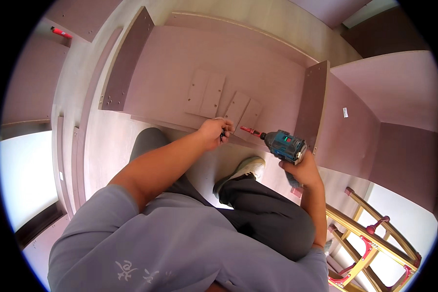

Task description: The person positions wooden panels on the floor and uses a drill to drive screws into them. They handle various small wooden pieces and larger panels while kneeling on the floor.

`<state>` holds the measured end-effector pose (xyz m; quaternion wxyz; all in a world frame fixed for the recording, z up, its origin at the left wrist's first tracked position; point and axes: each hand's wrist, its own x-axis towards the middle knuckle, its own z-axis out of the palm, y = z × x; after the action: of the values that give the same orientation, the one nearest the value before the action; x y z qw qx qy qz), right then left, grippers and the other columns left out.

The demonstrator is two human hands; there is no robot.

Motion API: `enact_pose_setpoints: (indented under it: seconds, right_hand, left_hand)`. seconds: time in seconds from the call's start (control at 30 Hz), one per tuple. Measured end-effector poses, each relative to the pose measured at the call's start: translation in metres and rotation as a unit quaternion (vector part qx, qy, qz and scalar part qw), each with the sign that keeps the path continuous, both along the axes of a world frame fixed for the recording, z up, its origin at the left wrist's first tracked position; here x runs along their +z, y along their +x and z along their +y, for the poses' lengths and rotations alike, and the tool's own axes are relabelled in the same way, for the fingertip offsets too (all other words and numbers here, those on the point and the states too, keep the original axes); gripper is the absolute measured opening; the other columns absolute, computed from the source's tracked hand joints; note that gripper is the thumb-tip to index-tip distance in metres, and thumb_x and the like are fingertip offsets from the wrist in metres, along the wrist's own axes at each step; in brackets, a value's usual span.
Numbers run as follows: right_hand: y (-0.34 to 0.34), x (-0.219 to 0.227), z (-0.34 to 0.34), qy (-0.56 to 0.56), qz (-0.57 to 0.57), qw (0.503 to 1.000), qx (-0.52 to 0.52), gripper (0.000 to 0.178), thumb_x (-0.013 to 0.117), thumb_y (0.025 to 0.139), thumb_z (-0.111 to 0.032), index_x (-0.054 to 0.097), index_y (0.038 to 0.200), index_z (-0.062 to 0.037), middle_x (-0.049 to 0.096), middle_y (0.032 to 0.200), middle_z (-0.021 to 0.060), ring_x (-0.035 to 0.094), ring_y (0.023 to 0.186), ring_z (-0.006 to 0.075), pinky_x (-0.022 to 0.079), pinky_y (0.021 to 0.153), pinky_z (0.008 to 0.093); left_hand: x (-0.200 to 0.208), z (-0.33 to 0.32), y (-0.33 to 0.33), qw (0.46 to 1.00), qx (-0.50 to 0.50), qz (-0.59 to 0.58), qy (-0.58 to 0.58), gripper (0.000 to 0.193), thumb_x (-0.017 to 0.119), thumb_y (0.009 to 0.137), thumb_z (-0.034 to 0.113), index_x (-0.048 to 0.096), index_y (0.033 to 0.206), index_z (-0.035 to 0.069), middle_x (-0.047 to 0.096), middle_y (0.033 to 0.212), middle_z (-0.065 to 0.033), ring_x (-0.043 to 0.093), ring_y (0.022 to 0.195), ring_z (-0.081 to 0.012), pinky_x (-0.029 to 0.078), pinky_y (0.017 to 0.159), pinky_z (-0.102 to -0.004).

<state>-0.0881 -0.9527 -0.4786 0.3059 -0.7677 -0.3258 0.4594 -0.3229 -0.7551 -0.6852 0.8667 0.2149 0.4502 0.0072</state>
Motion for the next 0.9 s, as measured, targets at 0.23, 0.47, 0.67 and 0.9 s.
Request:
enact_pose_setpoints:
  seconds: [0.23,0.47,0.67,0.9]
  right_hand:
    - [0.003,-0.027,-0.006,0.014,0.007,0.999,0.044,0.028,0.085,0.081,-0.009,0.075,0.105,0.0005,0.071,0.078,0.0025,0.061,0.069,0.0091,0.053,0.065,0.0324]
    - [0.003,-0.028,-0.006,0.012,0.009,0.999,0.047,0.027,0.085,0.081,-0.011,0.075,0.104,0.0003,0.072,0.076,0.0045,0.062,0.067,0.0111,0.054,0.064,0.0334]
    - [0.002,-0.029,0.001,-0.014,-0.036,0.998,0.044,0.027,0.082,0.082,-0.008,0.073,0.106,0.0011,0.071,0.088,0.0026,0.062,0.079,0.0112,0.054,0.073,0.0335]
    - [0.042,-0.078,0.007,-0.052,-0.113,0.992,-0.034,0.03,0.08,0.078,-0.02,0.076,0.099,0.0019,0.074,0.081,0.015,0.072,0.077,0.0233,0.056,0.075,0.04]
  left_hand:
    - [0.031,0.005,0.002,0.992,0.104,-0.043,-0.047,0.019,0.046,0.114,0.018,0.056,0.128,0.01,0.071,0.125,-0.01,0.072,0.089,-0.0192,0.062,0.07,-0.0312]
    - [0.041,0.0,0.011,0.993,0.098,-0.049,-0.046,0.018,0.047,0.115,0.022,0.058,0.121,0.01,0.072,0.12,-0.0096,0.072,0.09,-0.0193,0.063,0.074,-0.0306]
    - [0.032,-0.007,0.022,0.995,-0.016,-0.099,-0.008,0.025,0.049,0.113,0.028,0.058,0.126,0.008,0.073,0.107,-0.0101,0.072,0.091,-0.0207,0.062,0.077,-0.0335]
    - [0.05,-0.006,0.026,0.612,-0.553,0.067,0.561,0.067,0.055,0.105,0.021,0.029,0.166,0.01,0.075,0.119,-0.0181,0.076,0.102,-0.0332,0.06,0.082,-0.0496]
